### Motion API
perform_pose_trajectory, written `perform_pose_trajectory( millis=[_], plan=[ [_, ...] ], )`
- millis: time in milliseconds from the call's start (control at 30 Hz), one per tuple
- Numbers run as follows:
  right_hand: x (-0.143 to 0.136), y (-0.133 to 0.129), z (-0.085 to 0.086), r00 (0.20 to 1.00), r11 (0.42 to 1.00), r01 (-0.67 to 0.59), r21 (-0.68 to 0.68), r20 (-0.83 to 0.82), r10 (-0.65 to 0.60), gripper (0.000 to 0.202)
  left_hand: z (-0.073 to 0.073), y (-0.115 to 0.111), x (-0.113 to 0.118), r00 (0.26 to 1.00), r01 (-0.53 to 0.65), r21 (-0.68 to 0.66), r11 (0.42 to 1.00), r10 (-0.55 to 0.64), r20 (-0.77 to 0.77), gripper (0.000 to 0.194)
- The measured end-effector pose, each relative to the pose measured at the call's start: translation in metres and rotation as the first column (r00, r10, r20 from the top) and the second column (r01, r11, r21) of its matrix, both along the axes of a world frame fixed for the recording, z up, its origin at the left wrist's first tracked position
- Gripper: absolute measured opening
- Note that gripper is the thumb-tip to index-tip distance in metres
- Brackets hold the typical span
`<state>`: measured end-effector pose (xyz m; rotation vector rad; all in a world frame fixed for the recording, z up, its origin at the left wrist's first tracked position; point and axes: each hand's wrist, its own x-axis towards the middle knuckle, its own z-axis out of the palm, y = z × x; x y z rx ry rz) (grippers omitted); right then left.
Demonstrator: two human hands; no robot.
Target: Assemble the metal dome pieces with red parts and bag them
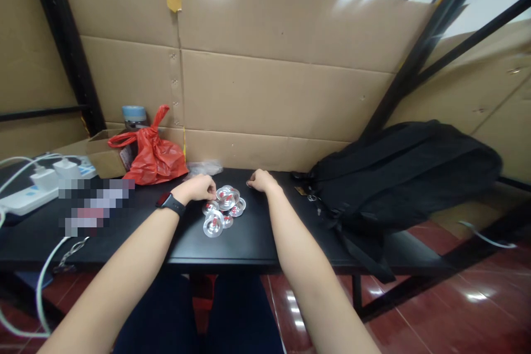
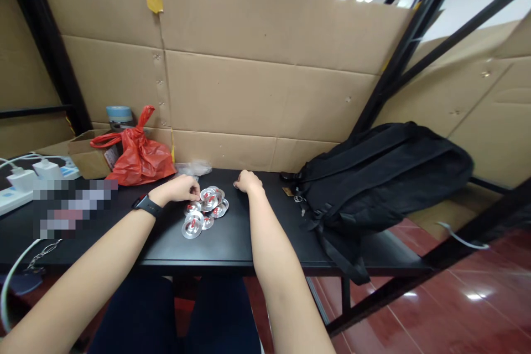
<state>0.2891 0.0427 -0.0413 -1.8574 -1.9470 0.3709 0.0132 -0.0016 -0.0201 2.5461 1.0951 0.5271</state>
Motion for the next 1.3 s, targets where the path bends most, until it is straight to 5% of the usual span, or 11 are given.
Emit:
perform_pose_trajectory(
  millis=[233, 400, 467, 533, 633, 767, 933, 1033, 1300],
  plan=[
    [-0.007, -0.009, 0.007, 0.999, 0.996, -0.037, 0.078, -0.023, 0.039, 0.029, 0.002, -0.001, -0.006, 0.999, -0.006, 0.057, 0.998, 0.009, -0.054, 0.005],
    [-0.031, -0.021, 0.02, 0.977, 0.969, -0.165, 0.185, -0.104, 0.187, 0.032, 0.008, 0.003, -0.015, 0.986, -0.015, 0.023, 1.0, 0.011, 0.167, 0.016],
    [-0.046, -0.028, 0.022, 0.889, 0.919, -0.35, 0.18, -0.246, 0.386, 0.037, 0.009, 0.003, -0.014, 0.954, -0.011, -0.007, 1.0, 0.013, 0.301, 0.019],
    [-0.061, -0.034, 0.023, 0.701, 0.822, -0.542, 0.174, -0.446, 0.557, 0.046, 0.01, 0.003, -0.01, 0.902, 0.0, -0.045, 0.999, 0.019, 0.431, 0.022],
    [-0.076, -0.04, 0.02, 0.485, 0.743, -0.628, 0.232, -0.631, 0.606, 0.058, 0.01, 0.002, -0.002, 0.812, -0.013, -0.074, 0.997, 0.053, 0.581, 0.03],
    [-0.08, -0.039, 0.017, 0.452, 0.767, -0.598, 0.233, -0.692, 0.563, 0.057, 0.01, 0.004, 0.004, 0.717, -0.076, -0.065, 0.995, 0.1, 0.69, 0.038],
    [-0.077, -0.041, 0.022, 0.671, 0.729, -0.663, 0.171, -0.297, 0.68, 0.036, 0.012, 0.008, -0.019, 0.903, -0.163, 0.026, 0.986, 0.138, 0.408, 0.025],
    [-0.082, -0.054, 0.031, 0.643, 0.652, -0.751, 0.107, -0.109, 0.758, 0.029, 0.013, 0.012, -0.041, 0.971, -0.123, 0.025, 0.992, 0.115, 0.208, 0.018],
    [-0.125, -0.091, 0.038, 0.496, 0.496, -0.868, 0.018, -0.03, 0.868, 0.04, 0.006, 0.017, -0.054, 0.994, -0.054, -0.108, 0.993, 0.064, 0.088, 0.013]
  ],
)
